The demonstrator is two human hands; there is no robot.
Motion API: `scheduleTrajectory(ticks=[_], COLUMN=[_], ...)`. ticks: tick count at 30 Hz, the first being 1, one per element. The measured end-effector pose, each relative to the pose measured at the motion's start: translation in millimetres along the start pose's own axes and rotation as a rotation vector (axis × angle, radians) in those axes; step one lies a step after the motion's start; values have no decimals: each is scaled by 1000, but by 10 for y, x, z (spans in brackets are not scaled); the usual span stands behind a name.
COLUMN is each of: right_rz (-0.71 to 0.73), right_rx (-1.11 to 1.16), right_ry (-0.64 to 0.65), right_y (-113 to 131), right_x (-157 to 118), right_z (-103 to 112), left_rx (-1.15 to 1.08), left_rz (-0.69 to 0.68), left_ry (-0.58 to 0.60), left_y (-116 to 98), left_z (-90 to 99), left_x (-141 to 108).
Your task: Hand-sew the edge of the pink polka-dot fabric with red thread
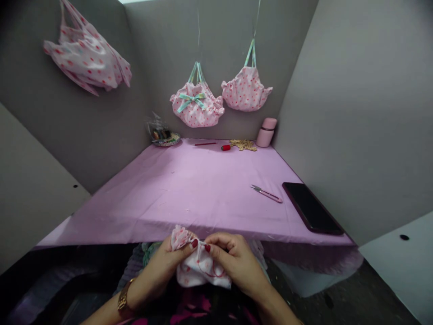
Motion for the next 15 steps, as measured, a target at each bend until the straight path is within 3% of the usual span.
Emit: scheduleTrajectory(ticks=[15], right_rz=[99], right_rx=[-158], right_ry=[29], right_y=[71], right_x=[-77], right_z=[-167], left_rx=[-117], left_rz=[15], left_ry=[85], left_y=[53], left_z=[-103], left_x=[3])
Point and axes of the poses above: each hand's wrist, its own x-axis towards the middle knuckle, its own z-axis out of the back of the hand, y = z × x, the point moved 7 cm from there along x, towards the middle knuckle, and after that the axes turned 4 degrees about x, right-handed, at the moved point
